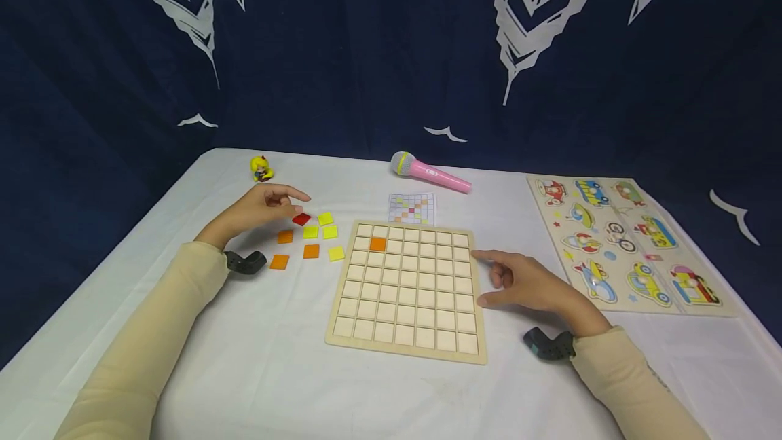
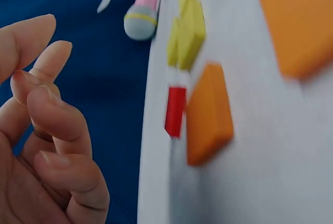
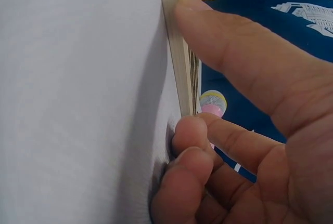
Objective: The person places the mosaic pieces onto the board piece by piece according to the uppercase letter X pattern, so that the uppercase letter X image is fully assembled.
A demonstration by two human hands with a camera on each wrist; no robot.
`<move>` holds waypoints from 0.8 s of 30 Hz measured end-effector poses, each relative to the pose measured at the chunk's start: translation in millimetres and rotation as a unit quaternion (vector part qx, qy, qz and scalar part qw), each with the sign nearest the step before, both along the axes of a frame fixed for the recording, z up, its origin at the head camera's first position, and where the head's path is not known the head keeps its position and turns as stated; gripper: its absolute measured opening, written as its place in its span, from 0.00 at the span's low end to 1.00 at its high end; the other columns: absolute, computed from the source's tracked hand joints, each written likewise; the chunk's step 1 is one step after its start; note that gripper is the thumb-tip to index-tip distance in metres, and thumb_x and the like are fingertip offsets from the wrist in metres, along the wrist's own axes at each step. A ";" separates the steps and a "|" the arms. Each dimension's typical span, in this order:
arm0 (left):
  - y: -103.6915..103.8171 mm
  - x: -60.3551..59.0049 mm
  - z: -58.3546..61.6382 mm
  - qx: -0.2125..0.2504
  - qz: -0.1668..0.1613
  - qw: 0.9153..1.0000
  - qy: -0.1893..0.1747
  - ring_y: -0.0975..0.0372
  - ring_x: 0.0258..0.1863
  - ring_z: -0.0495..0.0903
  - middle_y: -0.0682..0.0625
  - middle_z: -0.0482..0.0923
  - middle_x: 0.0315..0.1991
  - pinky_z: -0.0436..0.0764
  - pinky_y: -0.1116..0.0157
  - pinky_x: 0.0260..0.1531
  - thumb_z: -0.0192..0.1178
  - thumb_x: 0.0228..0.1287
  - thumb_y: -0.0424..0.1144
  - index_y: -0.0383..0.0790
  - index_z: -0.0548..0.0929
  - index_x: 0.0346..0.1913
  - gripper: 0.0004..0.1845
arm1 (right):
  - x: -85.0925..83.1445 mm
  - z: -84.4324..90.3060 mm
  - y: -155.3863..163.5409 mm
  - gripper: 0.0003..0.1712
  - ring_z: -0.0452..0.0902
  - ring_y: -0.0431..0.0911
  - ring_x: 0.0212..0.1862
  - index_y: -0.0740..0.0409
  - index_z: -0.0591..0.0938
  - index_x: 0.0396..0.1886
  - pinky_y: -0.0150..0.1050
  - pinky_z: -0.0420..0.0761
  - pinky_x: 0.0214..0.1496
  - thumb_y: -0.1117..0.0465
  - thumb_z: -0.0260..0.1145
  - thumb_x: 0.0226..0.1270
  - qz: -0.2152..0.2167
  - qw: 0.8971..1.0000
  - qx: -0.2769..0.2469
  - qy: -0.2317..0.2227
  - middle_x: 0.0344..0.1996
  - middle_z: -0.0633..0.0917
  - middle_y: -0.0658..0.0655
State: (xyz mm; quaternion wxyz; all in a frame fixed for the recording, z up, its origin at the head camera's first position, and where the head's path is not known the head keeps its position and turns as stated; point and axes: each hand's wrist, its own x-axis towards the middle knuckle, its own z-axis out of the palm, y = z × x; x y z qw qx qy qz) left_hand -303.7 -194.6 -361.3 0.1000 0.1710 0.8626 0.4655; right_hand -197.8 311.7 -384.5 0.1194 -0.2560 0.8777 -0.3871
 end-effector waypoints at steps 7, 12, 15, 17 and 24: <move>-6.7 -6.1 -9.5 -0.010 0.001 1.000 -0.007 0.57 0.35 0.72 0.53 0.74 0.29 0.71 0.65 0.39 0.68 0.73 0.38 0.35 0.87 0.64 0.20 | -0.8 -1.2 0.6 0.45 0.66 0.38 0.28 0.79 0.72 0.73 0.35 0.68 0.29 0.67 0.83 0.60 0.001 1.000 0.001 0.004 0.31 0.74 0.49; -4.1 -6.2 -13.5 -0.037 -0.029 0.999 -0.017 0.58 0.36 0.70 0.53 0.73 0.30 0.68 0.64 0.39 0.69 0.71 0.35 0.34 0.87 0.63 0.20 | -0.7 -1.6 1.4 0.45 0.66 0.38 0.28 0.79 0.72 0.73 0.35 0.68 0.29 0.67 0.83 0.60 0.002 1.000 -0.001 0.005 0.31 0.74 0.49; -2.1 -6.0 -15.8 -0.059 -0.043 0.997 -0.021 0.58 0.36 0.69 0.53 0.72 0.33 0.67 0.65 0.39 0.72 0.68 0.33 0.34 0.88 0.62 0.21 | -0.8 -1.6 1.4 0.45 0.66 0.38 0.28 0.79 0.72 0.73 0.35 0.67 0.29 0.67 0.83 0.60 0.003 1.000 -0.002 0.004 0.31 0.74 0.49; -0.9 -6.0 -17.2 -0.074 -0.047 0.996 -0.026 0.58 0.37 0.69 0.52 0.71 0.34 0.67 0.65 0.39 0.74 0.66 0.34 0.35 0.88 0.61 0.21 | -0.9 -1.4 1.3 0.45 0.66 0.38 0.28 0.79 0.72 0.73 0.35 0.67 0.29 0.68 0.83 0.60 0.002 1.000 -0.001 0.004 0.31 0.75 0.49; 2.0 -6.7 -20.6 -0.119 -0.036 0.991 -0.037 0.59 0.39 0.70 0.53 0.70 0.33 0.68 0.65 0.42 0.77 0.62 0.35 0.39 0.90 0.60 0.23 | -1.3 -1.7 1.0 0.45 0.66 0.38 0.28 0.79 0.72 0.73 0.35 0.68 0.29 0.67 0.83 0.60 0.002 1.000 0.003 0.010 0.31 0.74 0.49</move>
